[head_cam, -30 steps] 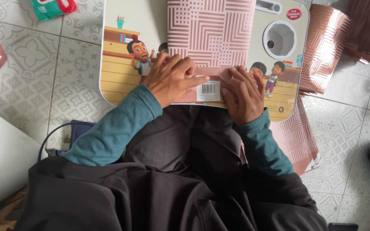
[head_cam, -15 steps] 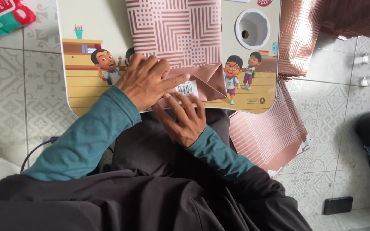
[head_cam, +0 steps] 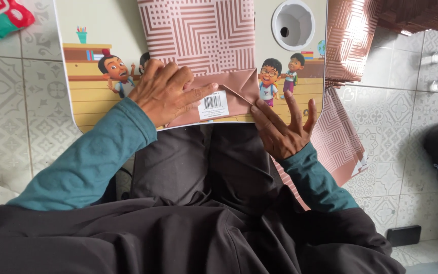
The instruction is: Folding patterned paper sheets into small boxes on a lap desk while sitting on the floor.
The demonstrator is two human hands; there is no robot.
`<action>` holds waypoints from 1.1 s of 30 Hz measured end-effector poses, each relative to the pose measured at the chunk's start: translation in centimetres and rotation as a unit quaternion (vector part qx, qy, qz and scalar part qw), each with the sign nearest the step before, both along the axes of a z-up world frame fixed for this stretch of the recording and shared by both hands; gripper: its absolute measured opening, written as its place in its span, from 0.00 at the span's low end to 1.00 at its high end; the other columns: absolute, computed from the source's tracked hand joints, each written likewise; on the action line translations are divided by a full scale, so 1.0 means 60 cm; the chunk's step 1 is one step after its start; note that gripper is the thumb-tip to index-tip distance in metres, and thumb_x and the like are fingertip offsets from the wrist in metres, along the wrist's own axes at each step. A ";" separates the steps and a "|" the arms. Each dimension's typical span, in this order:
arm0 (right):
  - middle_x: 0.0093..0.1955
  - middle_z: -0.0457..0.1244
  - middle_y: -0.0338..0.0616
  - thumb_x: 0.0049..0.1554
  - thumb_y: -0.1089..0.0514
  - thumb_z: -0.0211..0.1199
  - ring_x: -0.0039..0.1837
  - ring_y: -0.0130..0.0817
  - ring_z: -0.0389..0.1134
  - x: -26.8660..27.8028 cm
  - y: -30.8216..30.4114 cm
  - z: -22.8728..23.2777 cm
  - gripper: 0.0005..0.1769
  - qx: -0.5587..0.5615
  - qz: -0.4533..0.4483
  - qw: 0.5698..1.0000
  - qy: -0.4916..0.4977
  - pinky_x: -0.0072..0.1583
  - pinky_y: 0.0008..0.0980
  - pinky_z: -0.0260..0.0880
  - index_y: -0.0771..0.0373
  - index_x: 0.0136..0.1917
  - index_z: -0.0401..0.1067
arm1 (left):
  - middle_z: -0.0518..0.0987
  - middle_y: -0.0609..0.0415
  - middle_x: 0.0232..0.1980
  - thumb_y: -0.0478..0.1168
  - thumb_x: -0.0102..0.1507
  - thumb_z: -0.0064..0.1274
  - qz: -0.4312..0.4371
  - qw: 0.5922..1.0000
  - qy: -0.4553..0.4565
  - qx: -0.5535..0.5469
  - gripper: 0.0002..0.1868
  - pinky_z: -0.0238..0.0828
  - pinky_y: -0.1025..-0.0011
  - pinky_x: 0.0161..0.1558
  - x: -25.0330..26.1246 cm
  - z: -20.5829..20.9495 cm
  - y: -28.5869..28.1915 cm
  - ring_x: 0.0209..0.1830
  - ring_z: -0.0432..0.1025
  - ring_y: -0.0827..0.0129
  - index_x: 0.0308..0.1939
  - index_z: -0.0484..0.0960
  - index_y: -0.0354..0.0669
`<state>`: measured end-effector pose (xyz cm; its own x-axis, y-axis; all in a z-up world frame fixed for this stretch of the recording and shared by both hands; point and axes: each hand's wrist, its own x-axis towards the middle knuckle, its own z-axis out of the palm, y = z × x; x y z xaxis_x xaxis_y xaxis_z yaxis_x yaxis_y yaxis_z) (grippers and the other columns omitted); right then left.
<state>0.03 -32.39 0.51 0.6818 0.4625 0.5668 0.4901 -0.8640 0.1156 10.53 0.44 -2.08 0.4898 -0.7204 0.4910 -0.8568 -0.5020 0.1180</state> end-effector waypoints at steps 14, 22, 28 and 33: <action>0.58 0.65 0.48 0.63 0.33 0.57 0.63 0.53 0.64 0.054 0.112 -0.009 0.31 0.049 0.022 0.998 0.019 0.74 0.76 0.44 0.53 0.70 0.74 | 0.62 0.56 0.39 0.45 0.64 0.41 0.015 0.998 0.000 0.057 0.31 0.62 0.55 0.43 0.009 0.026 -0.033 0.33 0.62 0.59 0.73 0.70 0.64; 0.62 0.67 0.41 0.70 0.39 0.49 0.69 0.54 0.62 0.010 0.066 0.000 0.24 0.039 -0.043 0.998 0.036 0.75 0.74 0.37 0.50 0.65 0.80 | 0.63 0.53 0.40 0.44 0.60 0.41 0.024 0.999 -0.043 0.008 0.36 0.64 0.56 0.40 0.004 0.021 -0.038 0.32 0.62 0.56 0.75 0.69 0.65; 0.65 0.69 0.37 0.68 0.47 0.55 0.72 0.55 0.60 -0.020 0.017 0.003 0.19 0.026 -0.072 0.996 0.048 0.76 0.71 0.34 0.46 0.67 0.79 | 0.61 0.56 0.37 0.44 0.59 0.41 0.020 0.998 -0.063 0.021 0.36 0.62 0.58 0.38 0.011 0.019 -0.039 0.30 0.61 0.59 0.74 0.71 0.66; 0.64 0.67 0.43 0.66 0.49 0.59 0.70 0.55 0.62 0.021 0.066 0.014 0.17 0.059 -0.020 0.998 0.026 0.75 0.70 0.43 0.58 0.62 0.79 | 0.64 0.53 0.38 0.42 0.57 0.40 0.001 0.999 -0.030 0.024 0.38 0.62 0.57 0.38 0.014 0.015 -0.037 0.29 0.61 0.59 0.75 0.69 0.65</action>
